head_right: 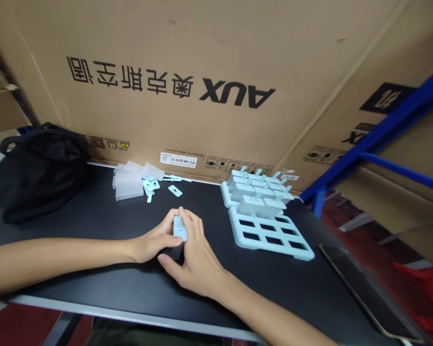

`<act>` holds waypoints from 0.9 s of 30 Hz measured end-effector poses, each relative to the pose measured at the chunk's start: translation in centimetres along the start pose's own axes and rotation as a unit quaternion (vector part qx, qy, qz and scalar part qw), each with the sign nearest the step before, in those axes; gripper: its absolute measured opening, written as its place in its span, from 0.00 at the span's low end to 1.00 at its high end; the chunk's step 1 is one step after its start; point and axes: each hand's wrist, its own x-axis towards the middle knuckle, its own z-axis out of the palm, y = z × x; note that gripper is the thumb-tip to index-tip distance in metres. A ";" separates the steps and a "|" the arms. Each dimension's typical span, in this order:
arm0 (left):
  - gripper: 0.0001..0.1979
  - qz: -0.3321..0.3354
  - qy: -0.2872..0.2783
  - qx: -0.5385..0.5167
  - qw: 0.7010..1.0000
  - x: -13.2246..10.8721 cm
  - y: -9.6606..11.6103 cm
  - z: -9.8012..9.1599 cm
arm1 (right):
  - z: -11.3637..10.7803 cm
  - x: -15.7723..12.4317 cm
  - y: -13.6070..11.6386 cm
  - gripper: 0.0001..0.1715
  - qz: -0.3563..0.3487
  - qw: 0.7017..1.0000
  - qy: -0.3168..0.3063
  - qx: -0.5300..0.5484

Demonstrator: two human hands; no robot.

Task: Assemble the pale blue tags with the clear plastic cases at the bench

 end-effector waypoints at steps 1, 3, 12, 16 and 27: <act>0.34 -0.009 0.001 0.018 1.000 0.0 -0.1 -0.2 | 0.1 0.1 -0.1 0.54 0.007 1.000 -0.009 0.006; 0.43 -0.034 -0.005 0.036 0.999 0.0 -0.2 -0.6 | 0.2 0.3 0.0 0.44 0.020 1.000 -0.021 0.011; 0.59 -0.023 -0.143 0.133 0.981 -0.2 0.1 -0.9 | -2.4 -1.1 2.6 0.32 0.014 1.000 0.000 0.028; 0.59 -0.032 -0.187 0.214 0.958 -0.5 0.1 -1.0 | -4.2 -2.5 3.0 0.33 -0.001 0.999 0.052 0.000; 0.40 -0.028 -0.144 0.209 0.967 0.0 0.2 -0.8 | -19.9 -5.6 11.2 0.34 0.402 0.807 0.330 -0.280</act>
